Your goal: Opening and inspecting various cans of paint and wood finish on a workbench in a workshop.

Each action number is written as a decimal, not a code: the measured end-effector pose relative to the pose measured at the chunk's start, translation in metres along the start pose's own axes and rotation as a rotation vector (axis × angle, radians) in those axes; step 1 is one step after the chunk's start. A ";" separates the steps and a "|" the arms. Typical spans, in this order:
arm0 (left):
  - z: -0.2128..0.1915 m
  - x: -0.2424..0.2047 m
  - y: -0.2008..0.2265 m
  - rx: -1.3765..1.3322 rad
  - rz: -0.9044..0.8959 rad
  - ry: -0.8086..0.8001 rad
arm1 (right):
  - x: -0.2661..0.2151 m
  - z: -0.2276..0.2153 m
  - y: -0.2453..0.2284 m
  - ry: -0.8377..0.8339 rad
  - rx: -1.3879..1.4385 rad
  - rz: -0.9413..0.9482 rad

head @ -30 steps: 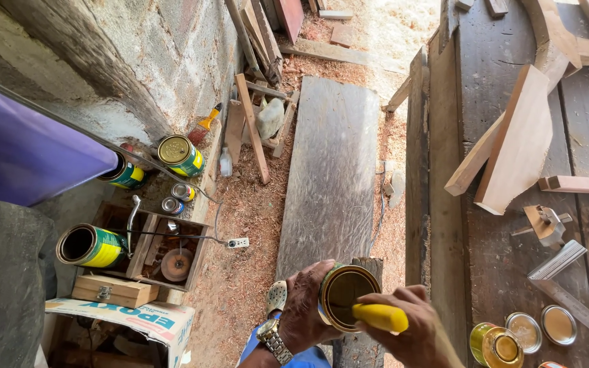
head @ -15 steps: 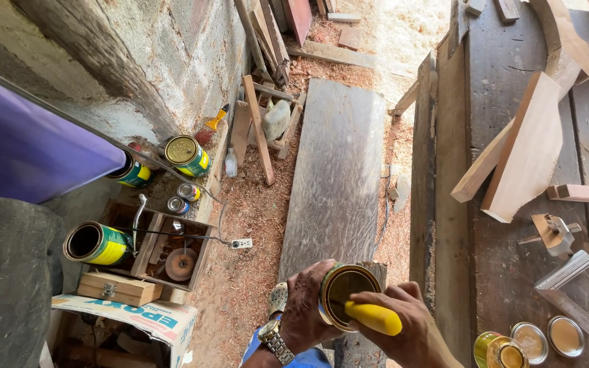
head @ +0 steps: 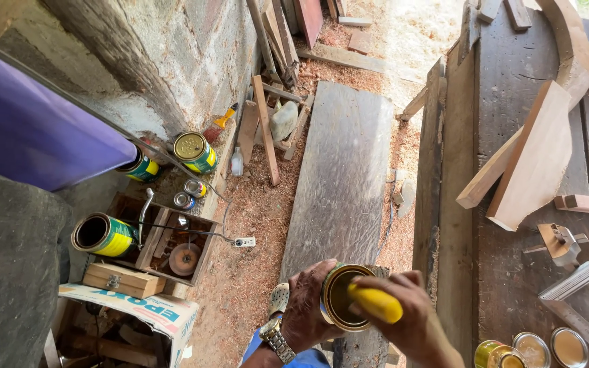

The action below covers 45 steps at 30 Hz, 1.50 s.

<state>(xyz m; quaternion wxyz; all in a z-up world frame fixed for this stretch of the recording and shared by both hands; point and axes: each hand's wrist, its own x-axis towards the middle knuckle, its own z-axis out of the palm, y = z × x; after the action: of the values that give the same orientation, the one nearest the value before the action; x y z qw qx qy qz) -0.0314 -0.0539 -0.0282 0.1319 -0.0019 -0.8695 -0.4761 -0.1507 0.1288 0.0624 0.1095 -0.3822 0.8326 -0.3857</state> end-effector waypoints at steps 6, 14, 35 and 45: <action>-0.004 -0.002 0.002 0.028 -0.022 0.016 | 0.006 -0.025 -0.014 0.005 -0.152 0.086; -0.002 -0.003 0.005 0.008 -0.040 0.013 | -0.004 -0.016 -0.002 -0.101 -0.045 0.060; -0.003 -0.003 0.010 0.016 -0.019 0.024 | 0.000 -0.013 -0.010 -0.160 0.040 0.061; -0.001 -0.009 0.002 -0.005 -0.065 0.032 | 0.009 -0.013 -0.023 -0.250 0.125 -0.021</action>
<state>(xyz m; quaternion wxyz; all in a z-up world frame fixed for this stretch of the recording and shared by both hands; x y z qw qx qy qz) -0.0218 -0.0523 -0.0280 0.1301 0.0336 -0.8658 -0.4820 -0.1501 0.1203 0.0891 0.2323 -0.4283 0.7826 -0.3874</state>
